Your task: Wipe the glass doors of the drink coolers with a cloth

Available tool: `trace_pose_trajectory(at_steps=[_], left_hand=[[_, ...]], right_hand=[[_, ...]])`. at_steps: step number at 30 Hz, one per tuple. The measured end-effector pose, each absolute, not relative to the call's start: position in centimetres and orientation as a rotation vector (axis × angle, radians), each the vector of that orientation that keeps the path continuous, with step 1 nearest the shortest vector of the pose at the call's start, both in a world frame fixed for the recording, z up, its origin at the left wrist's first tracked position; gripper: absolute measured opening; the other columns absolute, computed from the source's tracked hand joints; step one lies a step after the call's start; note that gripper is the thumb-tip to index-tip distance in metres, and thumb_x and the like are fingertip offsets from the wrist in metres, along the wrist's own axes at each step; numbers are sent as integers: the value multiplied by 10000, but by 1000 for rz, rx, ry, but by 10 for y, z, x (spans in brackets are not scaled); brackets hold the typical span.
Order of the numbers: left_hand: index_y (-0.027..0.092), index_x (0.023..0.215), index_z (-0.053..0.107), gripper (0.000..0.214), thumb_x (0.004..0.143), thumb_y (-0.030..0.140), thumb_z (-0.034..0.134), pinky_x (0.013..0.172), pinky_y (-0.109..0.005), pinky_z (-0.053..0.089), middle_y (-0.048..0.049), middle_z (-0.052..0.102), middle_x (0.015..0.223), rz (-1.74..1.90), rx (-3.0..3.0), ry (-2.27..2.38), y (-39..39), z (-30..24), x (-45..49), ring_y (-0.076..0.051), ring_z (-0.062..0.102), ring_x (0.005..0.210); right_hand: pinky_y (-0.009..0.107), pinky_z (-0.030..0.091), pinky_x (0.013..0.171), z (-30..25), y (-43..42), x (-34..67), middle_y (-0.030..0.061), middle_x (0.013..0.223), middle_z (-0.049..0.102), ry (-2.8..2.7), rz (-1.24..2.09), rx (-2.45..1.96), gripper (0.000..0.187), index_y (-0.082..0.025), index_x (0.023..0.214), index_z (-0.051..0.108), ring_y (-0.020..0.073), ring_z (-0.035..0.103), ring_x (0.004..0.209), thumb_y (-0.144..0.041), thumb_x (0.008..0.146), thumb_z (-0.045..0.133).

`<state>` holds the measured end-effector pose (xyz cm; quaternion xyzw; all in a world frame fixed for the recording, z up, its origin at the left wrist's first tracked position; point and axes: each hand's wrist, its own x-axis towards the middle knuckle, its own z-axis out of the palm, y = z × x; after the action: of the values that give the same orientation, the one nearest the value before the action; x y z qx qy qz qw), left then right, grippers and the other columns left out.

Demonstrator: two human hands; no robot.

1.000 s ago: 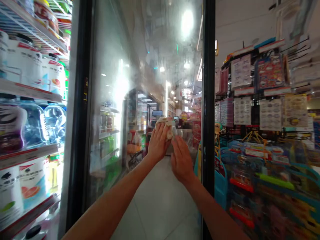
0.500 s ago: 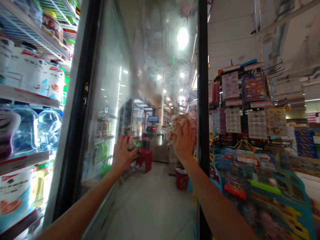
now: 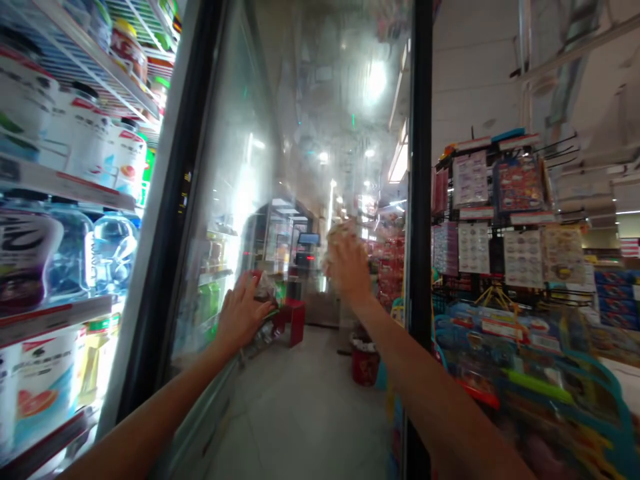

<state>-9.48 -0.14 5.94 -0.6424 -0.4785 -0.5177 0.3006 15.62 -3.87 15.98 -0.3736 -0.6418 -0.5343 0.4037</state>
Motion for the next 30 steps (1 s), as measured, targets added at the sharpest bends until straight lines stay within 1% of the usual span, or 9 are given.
trace_pose_trajectory(at_steps=[5, 7, 10, 12, 17, 19, 21, 26, 30], left_hand=[[168, 1379, 274, 614, 837, 382, 464, 1054, -488, 309, -142, 249, 1481, -1401, -1709, -1323, 2, 55, -110, -269, 238, 1366], [149, 1379, 275, 627, 830, 377, 475, 1066, -472, 301, -148, 242, 1482, -1382, -1729, -1327, 2, 54, -113, -262, 236, 1367], [142, 1360, 316, 601, 826, 365, 478, 1078, -478, 285, -145, 255, 1478, -1352, -1746, -1338, -1, 54, -120, -264, 245, 1364], [131, 1353, 328, 589, 831, 364, 469, 1072, -484, 293, -154, 262, 1473, -1374, -1722, -1381, -3, 56, -130, -271, 252, 1360], [129, 1320, 374, 560, 827, 375, 477, 1040, -497, 330, -178, 316, 1443, -1469, -1610, -1519, -5, 61, -162, -292, 311, 1332], [110, 1315, 380, 571, 822, 376, 489, 1043, -488, 328, -192, 317, 1438, -1452, -1611, -1559, -4, 62, -169, -297, 308, 1332], [92, 1320, 372, 582, 822, 369, 489, 1048, -477, 327, -196, 314, 1439, -1416, -1640, -1588, -2, 62, -171, -297, 304, 1334], [128, 1325, 370, 544, 837, 349, 464, 1036, -482, 339, -179, 332, 1434, -1356, -1630, -1537, 2, 53, -177, -291, 324, 1325], [113, 1319, 372, 552, 828, 340, 479, 1036, -483, 335, -182, 338, 1430, -1341, -1609, -1634, -1, 47, -201, -297, 336, 1316]], right_hand=[[596, 214, 1028, 187, -32, 155, 176, 1446, 299, -1158, -1152, -1006, 517, -115, 1339, 395, 347, 219, 1340, -291, 854, 358], [576, 205, 1044, 171, -23, 120, 165, 1444, 313, -1336, -1206, -975, 519, -116, 1328, 414, 342, 210, 1344, -312, 848, 386], [490, 198, 1087, 139, -15, 79, 79, 1426, 378, -1805, -1363, -803, 470, -191, 1302, 458, 271, 220, 1353, -321, 854, 399], [460, 203, 1093, 134, -17, 77, 53, 1414, 400, -1897, -1398, -759, 457, -220, 1302, 459, 245, 229, 1353, -316, 860, 394], [539, 209, 1059, 184, -28, 104, 144, 1456, 300, -1309, -1177, -1047, 492, -129, 1320, 431, 320, 214, 1351, -280, 855, 384], [550, 212, 1054, 191, -23, 89, 161, 1454, 300, -1256, -1133, -1055, 493, -105, 1308, 442, 342, 219, 1345, -279, 849, 401], [536, 221, 1058, 177, -12, 56, 148, 1438, 339, -1441, -1187, -969, 479, -115, 1298, 456, 334, 230, 1344, -266, 845, 418], [444, 247, 1089, 116, 14, -19, 78, 1344, 489, -2129, -1364, -497, 406, -187, 1245, 517, 233, 333, 1309, -254, 849, 456], [507, 216, 1091, 161, 12, -21, 118, 1390, 427, -1873, -1254, -684, 448, -143, 1302, 455, 279, 277, 1337, -221, 863, 424]])
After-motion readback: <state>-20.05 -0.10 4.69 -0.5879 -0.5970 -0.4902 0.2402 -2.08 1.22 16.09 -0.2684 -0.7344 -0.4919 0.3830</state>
